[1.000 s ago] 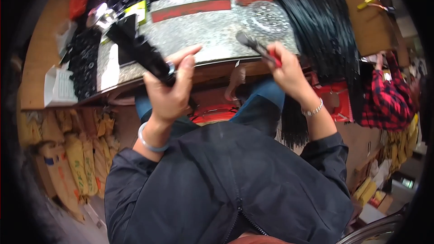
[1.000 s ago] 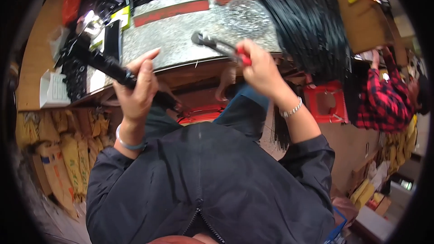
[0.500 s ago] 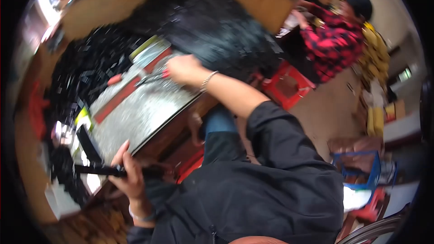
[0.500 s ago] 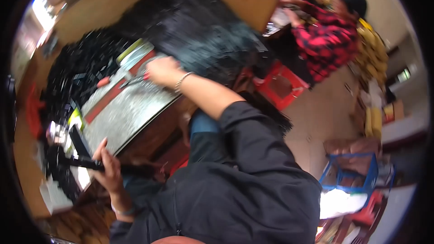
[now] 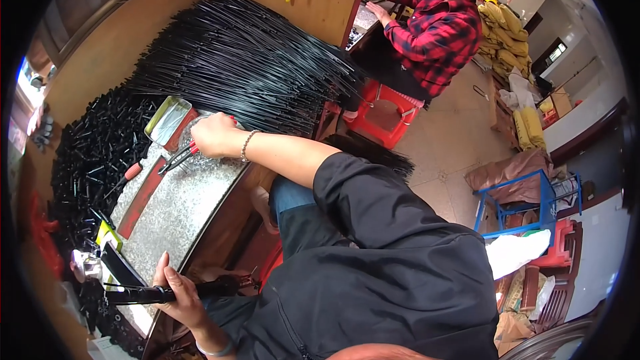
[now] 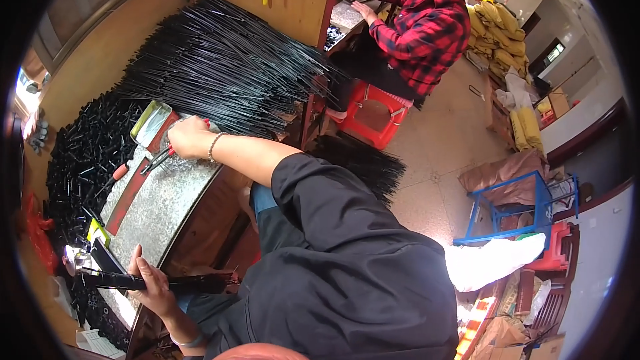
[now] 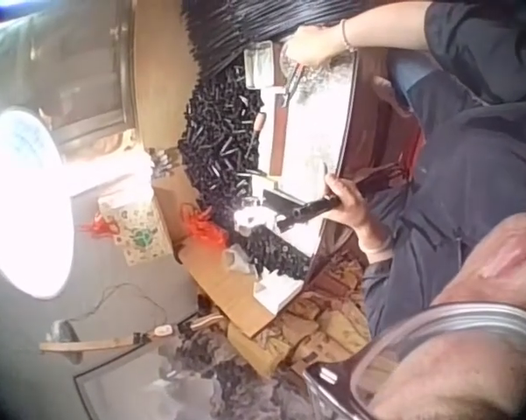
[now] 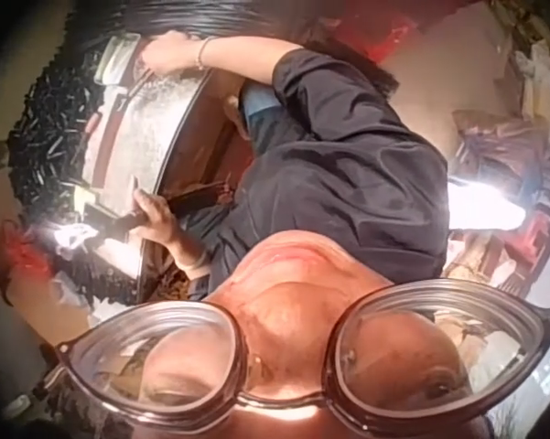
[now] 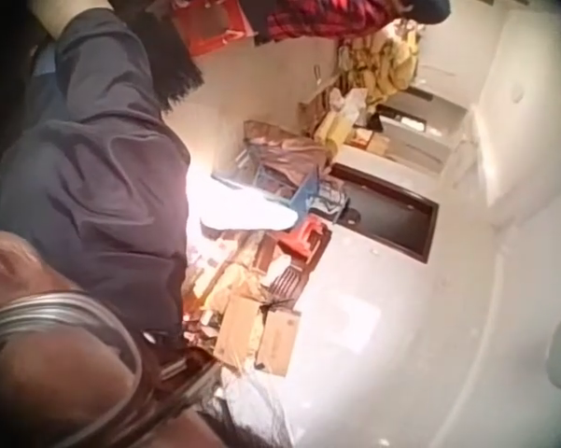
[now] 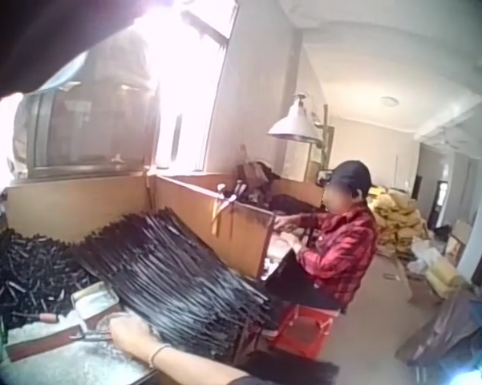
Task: Assembling black cables with connectors and crimping them using pliers at a workbench.
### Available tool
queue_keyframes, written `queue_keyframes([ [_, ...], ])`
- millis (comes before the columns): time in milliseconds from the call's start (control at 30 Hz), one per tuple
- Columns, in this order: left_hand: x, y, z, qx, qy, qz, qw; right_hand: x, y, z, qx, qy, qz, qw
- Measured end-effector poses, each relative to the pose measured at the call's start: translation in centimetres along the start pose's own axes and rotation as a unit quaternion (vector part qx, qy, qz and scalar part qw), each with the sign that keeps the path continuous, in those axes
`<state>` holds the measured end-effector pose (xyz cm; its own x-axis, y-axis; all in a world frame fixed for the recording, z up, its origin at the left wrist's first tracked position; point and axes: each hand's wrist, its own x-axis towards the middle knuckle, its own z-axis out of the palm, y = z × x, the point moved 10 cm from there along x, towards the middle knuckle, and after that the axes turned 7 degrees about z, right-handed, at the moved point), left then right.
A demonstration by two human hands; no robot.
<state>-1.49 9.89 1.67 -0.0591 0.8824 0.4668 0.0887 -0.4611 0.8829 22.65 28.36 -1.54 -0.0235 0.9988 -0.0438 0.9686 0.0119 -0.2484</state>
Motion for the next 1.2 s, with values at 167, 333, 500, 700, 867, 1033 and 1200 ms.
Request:
queue_keyframes([
  [167, -0.4, -0.2, -0.7, 0.018, 0.006, -0.008, 1.0, -0.6, -0.4, -0.4, 0.019, 0.014, -0.011, 1.0],
  [333, -0.9, 0.0, -1.0, -0.008, 0.039, -0.046, 0.998, -1.8, -0.4, -2.6, 0.111, 0.067, -0.017, 0.991],
  [500, -0.2, 1.4, 0.3, 0.008, 0.025, -0.039, 0.999, -5.9, -2.4, -3.1, 0.565, -0.077, -0.097, 0.816],
  [700, 0.1, 3.1, 1.5, 0.01, 0.011, -0.022, 1.0, -13.8, -9.5, -0.5, 0.717, -0.277, -0.103, 0.632],
  [867, 0.6, 5.6, 2.3, 0.0, -0.011, 0.092, 0.996, -16.1, -11.4, -1.3, 0.691, -0.183, -0.15, 0.683],
  [1033, 0.0, 5.2, 1.7, 0.003, 0.028, 0.124, 0.992, -16.6, -11.7, -1.3, 0.688, -0.084, -0.123, 0.71],
  [1200, 0.2, 3.4, 2.3, 0.036, -0.016, 0.045, 0.998, -16.9, -10.1, -1.0, 0.672, 0.186, -0.106, 0.709],
])
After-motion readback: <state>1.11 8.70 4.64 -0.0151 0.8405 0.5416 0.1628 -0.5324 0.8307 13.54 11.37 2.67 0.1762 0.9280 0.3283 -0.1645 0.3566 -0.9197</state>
